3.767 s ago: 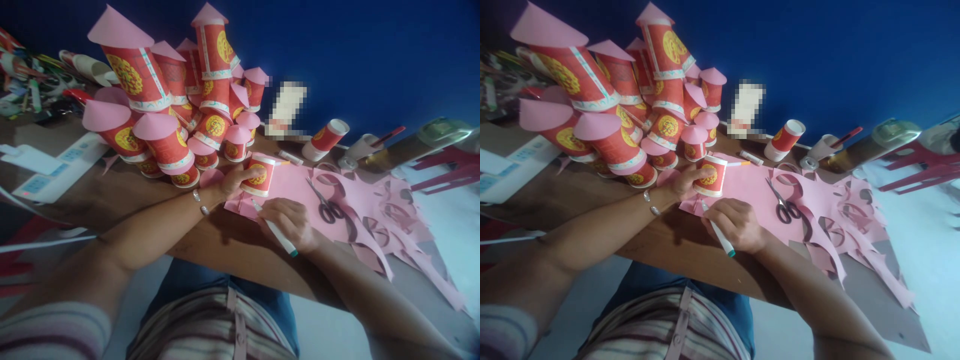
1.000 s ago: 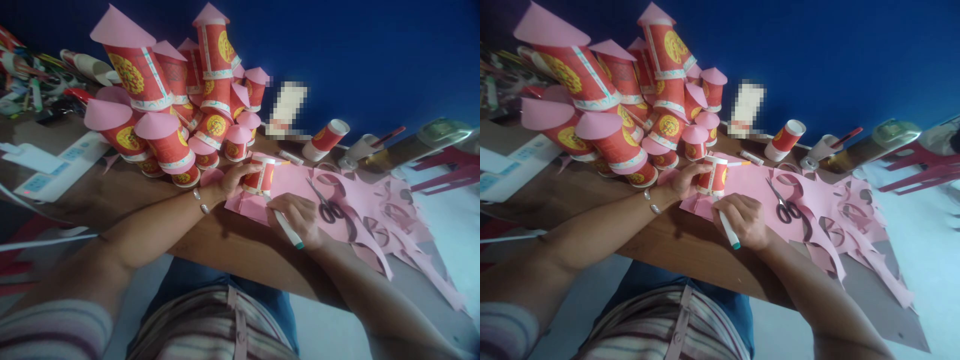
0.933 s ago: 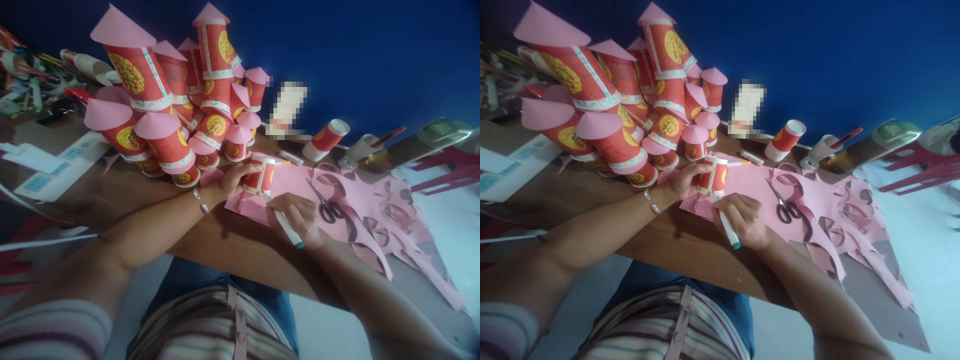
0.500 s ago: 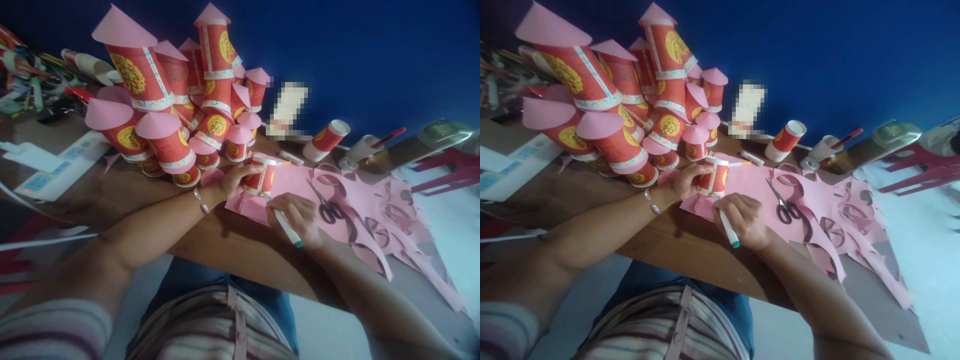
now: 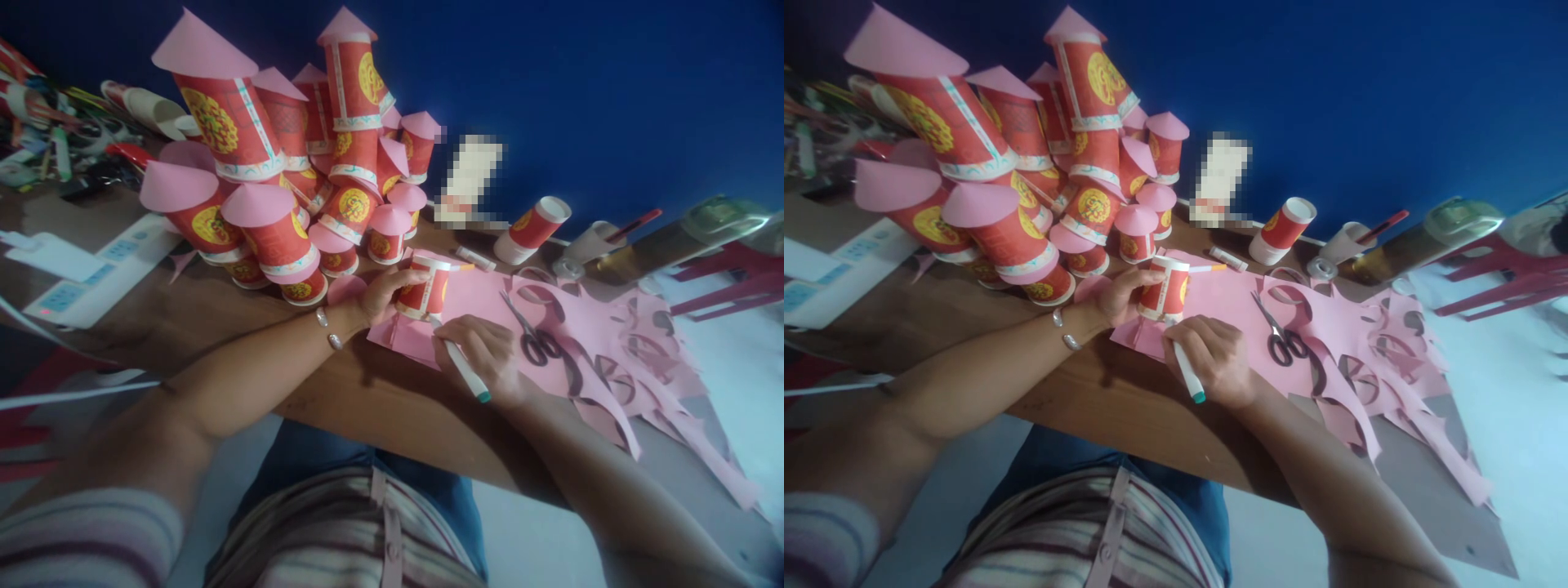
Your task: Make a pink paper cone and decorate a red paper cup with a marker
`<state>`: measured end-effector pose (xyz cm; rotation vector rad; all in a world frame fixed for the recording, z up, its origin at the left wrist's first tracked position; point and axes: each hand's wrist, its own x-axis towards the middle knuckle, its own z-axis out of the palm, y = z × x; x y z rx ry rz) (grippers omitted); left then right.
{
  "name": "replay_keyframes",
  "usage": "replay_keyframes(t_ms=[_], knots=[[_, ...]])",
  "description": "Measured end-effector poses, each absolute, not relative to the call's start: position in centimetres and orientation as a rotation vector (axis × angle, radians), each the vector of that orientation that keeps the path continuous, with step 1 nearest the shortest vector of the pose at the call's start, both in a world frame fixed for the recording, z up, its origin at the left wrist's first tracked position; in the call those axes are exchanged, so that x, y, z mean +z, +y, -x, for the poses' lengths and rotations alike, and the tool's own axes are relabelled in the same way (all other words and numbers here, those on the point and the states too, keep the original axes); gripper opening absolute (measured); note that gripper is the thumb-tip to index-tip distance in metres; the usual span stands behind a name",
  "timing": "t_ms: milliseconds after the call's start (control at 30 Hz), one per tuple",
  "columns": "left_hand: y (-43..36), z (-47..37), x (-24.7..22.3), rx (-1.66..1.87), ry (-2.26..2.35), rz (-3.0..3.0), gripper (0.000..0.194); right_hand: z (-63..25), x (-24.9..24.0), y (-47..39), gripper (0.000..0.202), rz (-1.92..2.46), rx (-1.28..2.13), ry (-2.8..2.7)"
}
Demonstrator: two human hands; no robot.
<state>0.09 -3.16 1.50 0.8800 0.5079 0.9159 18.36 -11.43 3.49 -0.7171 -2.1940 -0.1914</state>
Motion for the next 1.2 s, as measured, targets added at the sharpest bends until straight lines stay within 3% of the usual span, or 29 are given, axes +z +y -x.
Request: replay_keyframes(t_ms=[733, 1200], knots=[[-3.03, -0.14, 1.31, 0.933, 0.512, -0.874, 0.023, -18.43, 3.48, -11.57, 0.019, 0.704, -0.209, -2.188], [-3.04, -0.12, 1.32, 0.909, 0.5, -0.911, 0.034, -18.37, 3.26, -11.41, 0.019, 0.714, -0.196, -2.192]])
